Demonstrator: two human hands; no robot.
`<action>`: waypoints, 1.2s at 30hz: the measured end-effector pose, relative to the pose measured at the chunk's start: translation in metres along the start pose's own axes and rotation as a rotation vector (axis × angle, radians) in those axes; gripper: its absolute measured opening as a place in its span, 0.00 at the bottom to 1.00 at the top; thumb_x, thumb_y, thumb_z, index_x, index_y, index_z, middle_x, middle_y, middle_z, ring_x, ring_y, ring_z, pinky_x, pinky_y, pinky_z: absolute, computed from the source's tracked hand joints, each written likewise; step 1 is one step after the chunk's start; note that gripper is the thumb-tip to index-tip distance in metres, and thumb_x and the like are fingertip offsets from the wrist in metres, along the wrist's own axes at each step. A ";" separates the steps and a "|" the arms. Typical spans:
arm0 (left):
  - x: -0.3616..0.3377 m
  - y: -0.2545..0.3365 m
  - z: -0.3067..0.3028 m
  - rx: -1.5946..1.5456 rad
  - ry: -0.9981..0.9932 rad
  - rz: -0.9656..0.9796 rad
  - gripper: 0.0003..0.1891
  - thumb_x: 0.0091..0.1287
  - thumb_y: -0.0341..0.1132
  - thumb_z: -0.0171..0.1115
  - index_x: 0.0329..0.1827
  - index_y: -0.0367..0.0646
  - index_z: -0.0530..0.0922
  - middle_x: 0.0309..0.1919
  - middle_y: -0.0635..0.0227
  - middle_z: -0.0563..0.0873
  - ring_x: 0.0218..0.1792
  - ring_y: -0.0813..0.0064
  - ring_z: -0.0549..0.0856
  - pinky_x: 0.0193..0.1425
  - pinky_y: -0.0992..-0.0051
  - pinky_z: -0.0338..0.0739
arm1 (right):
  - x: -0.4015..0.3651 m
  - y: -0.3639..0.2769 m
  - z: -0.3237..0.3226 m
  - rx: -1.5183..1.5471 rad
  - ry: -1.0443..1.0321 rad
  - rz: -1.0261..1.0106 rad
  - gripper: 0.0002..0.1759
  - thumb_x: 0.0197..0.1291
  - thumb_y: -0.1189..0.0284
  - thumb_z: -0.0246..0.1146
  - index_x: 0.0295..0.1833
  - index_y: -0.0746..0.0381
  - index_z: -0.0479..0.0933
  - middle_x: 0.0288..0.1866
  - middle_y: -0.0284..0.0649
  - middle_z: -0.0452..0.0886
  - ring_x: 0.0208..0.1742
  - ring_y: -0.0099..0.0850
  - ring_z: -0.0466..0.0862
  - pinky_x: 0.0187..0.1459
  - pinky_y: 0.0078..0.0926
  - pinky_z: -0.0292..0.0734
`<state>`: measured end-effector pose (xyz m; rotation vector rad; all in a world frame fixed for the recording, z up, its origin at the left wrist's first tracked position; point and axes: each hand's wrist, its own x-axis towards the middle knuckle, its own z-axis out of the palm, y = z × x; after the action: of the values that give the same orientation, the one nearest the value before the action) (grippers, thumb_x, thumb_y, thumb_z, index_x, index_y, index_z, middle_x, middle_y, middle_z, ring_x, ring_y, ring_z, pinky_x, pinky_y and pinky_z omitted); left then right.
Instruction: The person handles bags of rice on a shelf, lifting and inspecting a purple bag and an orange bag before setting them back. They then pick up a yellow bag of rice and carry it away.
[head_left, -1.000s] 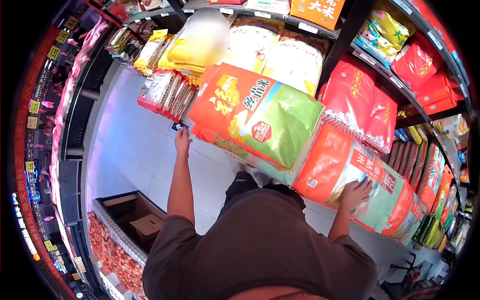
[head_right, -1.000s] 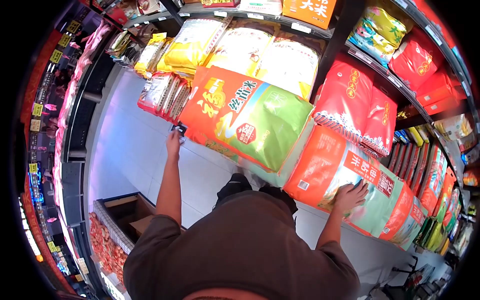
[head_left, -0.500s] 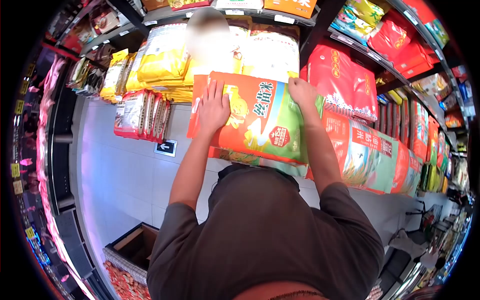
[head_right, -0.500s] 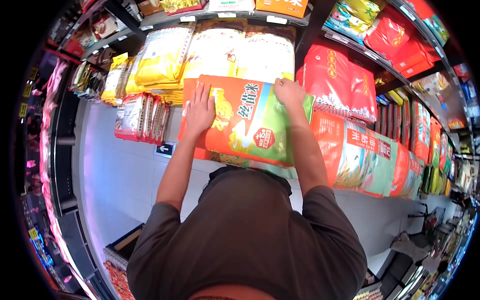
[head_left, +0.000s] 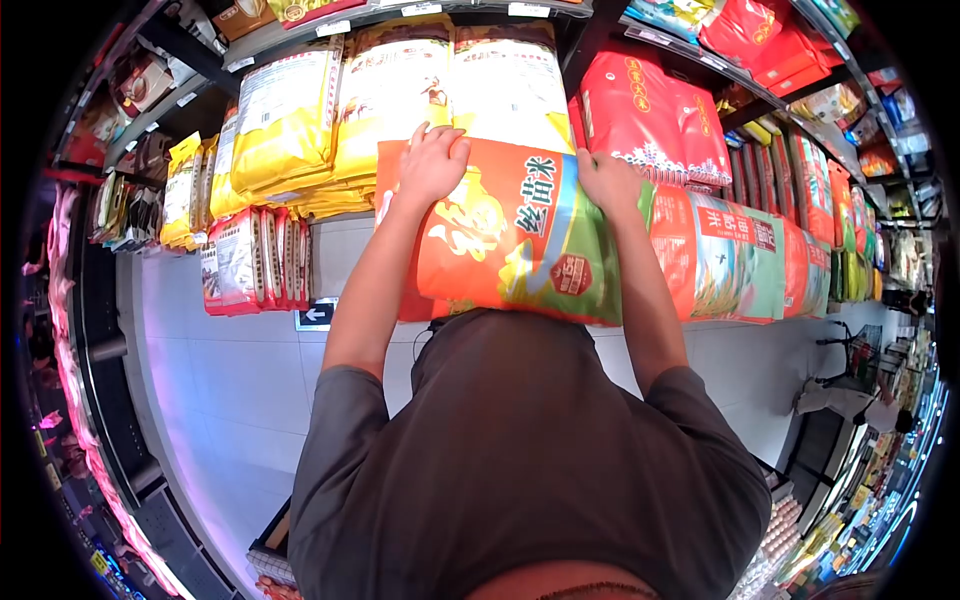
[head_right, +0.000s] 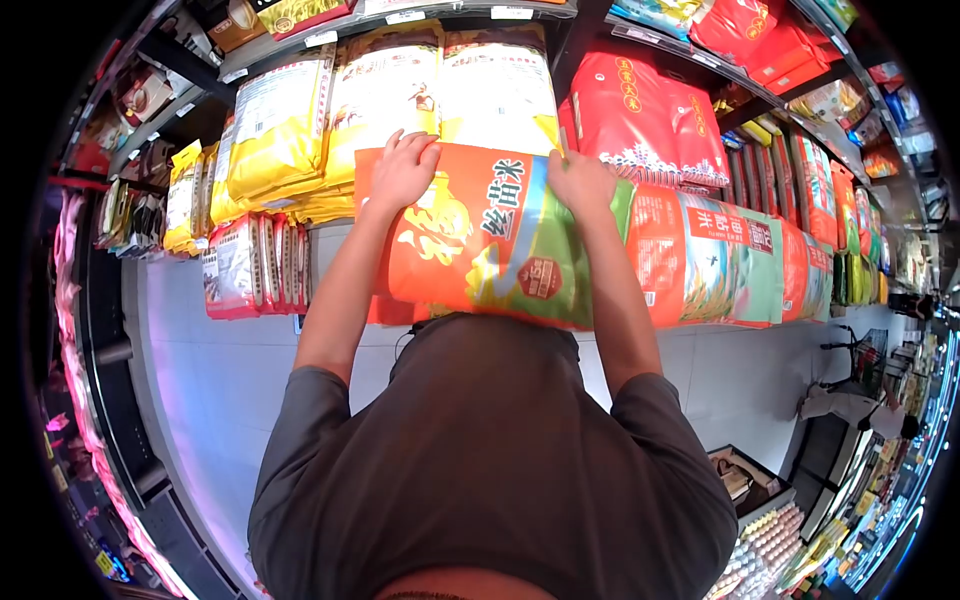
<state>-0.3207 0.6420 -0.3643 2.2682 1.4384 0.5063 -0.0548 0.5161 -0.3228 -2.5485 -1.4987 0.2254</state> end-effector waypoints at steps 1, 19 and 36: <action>0.004 0.000 0.001 -0.020 -0.024 -0.002 0.25 0.73 0.54 0.47 0.62 0.52 0.82 0.68 0.69 0.78 0.76 0.57 0.64 0.77 0.53 0.59 | -0.005 0.003 0.001 0.000 0.023 0.014 0.30 0.67 0.49 0.47 0.45 0.61 0.86 0.41 0.55 0.87 0.49 0.49 0.86 0.65 0.48 0.68; 0.064 -0.058 0.017 -0.366 -0.200 -0.309 0.22 0.68 0.51 0.51 0.48 0.47 0.87 0.49 0.52 0.88 0.51 0.51 0.85 0.60 0.61 0.76 | 0.004 0.044 0.013 0.181 0.095 0.154 0.26 0.65 0.49 0.51 0.46 0.55 0.86 0.39 0.51 0.87 0.45 0.52 0.85 0.48 0.50 0.78; 0.042 -0.102 0.039 -0.759 -0.088 -0.450 0.23 0.66 0.46 0.52 0.45 0.32 0.83 0.39 0.54 0.87 0.45 0.62 0.83 0.54 0.64 0.75 | -0.017 0.081 0.015 0.349 0.140 0.067 0.27 0.69 0.49 0.53 0.37 0.62 0.83 0.34 0.55 0.83 0.41 0.53 0.85 0.43 0.48 0.77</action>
<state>-0.3615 0.7144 -0.4467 1.3179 1.3465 0.6513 0.0027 0.4641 -0.3547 -2.2860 -1.2047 0.2833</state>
